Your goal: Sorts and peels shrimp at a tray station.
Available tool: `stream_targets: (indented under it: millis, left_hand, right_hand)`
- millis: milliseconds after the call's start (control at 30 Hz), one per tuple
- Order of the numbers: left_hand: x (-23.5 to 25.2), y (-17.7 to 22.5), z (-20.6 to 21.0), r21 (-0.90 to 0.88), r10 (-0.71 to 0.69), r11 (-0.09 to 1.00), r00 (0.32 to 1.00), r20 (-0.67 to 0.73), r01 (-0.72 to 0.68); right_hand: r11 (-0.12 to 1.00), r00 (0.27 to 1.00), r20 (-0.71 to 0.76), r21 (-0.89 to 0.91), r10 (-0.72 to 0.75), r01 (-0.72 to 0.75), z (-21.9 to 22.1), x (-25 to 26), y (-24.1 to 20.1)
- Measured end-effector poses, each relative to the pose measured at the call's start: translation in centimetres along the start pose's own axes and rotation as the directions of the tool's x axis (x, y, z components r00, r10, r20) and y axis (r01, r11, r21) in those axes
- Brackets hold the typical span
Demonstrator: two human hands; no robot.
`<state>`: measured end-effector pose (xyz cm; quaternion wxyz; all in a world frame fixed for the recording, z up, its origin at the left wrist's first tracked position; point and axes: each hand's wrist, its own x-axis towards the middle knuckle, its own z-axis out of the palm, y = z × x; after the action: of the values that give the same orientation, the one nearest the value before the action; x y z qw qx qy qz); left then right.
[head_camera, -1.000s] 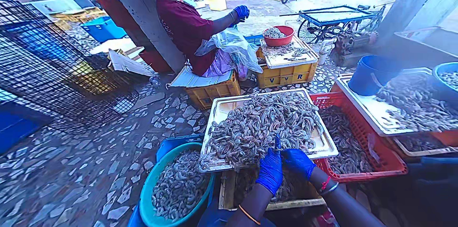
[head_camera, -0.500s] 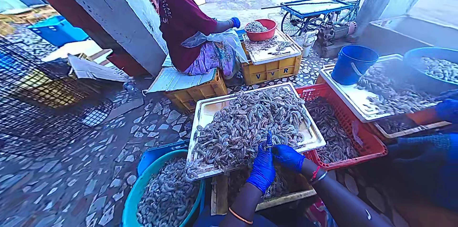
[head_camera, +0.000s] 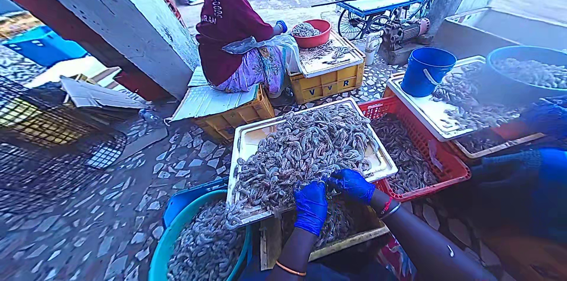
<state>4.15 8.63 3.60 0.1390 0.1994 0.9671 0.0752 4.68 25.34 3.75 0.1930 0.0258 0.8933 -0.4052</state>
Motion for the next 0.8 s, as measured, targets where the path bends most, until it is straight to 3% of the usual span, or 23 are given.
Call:
stream_targets:
  millis: [100,233,267,367,467,633,700,800]
  left_hand:
    - [0.0,-0.5,0.5,-0.025,-0.003,1.0,0.996,-0.084,0.001]
    - [-0.1,-1.1,0.1,-0.046,0.002,0.999,0.996,-0.094,-0.007]
    - [-0.2,-1.2,0.4,-0.068,0.025,0.997,0.987,-0.158,-0.036]
    - [0.1,-1.9,2.1,-0.074,0.078,0.989,0.868,-0.491,-0.131]
    - [0.5,-2.3,2.7,-0.05,0.122,0.98,0.773,-0.622,-0.195]
    - [0.2,-1.3,2.5,-0.129,0.089,0.973,0.83,-0.551,-0.19]
    - [-0.1,-1.1,1.8,-0.295,0.013,0.942,0.894,-0.448,-0.162]
    - [0.1,-1.1,0.8,-0.621,-0.146,0.782,0.952,-0.268,-0.055]
  right_hand:
    - [1.0,1.0,0.014,-0.017,0.019,-0.019,0.0,0.1,0.1]
    - [0.999,0.999,0.01,-0.024,-0.045,0.045,-0.6,-0.1,0.1]
    - [0.999,0.999,0.006,-0.009,-0.043,0.043,-0.7,-0.2,0.2]
    - [0.994,1.0,-0.012,0.113,-0.009,0.01,-1.0,-0.3,0.5]
    - [0.956,0.998,0.007,0.288,-0.056,0.052,-0.7,-0.4,0.6]
    - [1.0,0.999,-0.033,0.018,0.007,-0.006,0.3,-0.2,-0.5]
    - [0.999,0.998,-0.057,-0.018,-0.036,0.035,0.3,-0.3,-0.3]
    - [0.988,0.982,-0.116,-0.059,-0.148,0.142,0.5,-0.4,-0.1]
